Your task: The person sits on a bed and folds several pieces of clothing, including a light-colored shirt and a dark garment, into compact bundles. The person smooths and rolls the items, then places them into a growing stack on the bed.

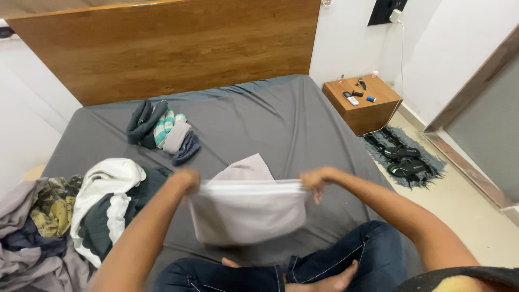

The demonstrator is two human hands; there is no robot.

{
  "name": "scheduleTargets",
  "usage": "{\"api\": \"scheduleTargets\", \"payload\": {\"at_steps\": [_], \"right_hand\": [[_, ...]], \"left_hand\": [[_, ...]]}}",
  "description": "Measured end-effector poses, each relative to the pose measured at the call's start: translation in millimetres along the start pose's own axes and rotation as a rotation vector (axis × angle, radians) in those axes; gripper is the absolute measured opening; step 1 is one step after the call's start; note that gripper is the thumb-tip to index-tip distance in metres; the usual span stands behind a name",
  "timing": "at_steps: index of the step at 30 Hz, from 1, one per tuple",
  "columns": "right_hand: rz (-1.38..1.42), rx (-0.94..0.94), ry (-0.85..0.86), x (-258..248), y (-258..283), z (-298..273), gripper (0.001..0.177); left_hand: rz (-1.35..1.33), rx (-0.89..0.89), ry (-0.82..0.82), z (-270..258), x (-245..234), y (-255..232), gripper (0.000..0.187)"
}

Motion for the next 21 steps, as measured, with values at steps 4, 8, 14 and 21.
{"api": "scheduleTargets", "payload": {"at_steps": [4, 8, 14, 21], "right_hand": [[0.225, -0.575, -1.519, -218.1, 42.4, -154.9, 0.046], [0.744, -0.867, -1.487, -233.5, 38.0, -237.7, 0.046], [0.393, -0.743, -1.763, -159.6, 18.3, -226.8, 0.039], [0.494, -0.264, -1.484, -49.0, -95.3, -44.1, 0.045]], "left_hand": [[-0.11, 0.12, -1.279, -3.1, -206.7, -39.8, 0.008], [0.035, 0.347, -1.687, -78.3, -273.9, -88.5, 0.017], [0.003, 0.321, -1.6, -114.5, -175.3, -90.3, 0.023], [-0.335, 0.069, -0.815, -20.8, 77.6, -47.6, 0.037]]}}
Point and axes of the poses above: each hand's wrist, its own z-axis towards the middle knuckle, its own x-axis out of the palm, y = z × x, the point moved 9 cm from there along z, towards the middle knuckle, and after that the axes turned 9 degrees about x, right-handed, at the moved point
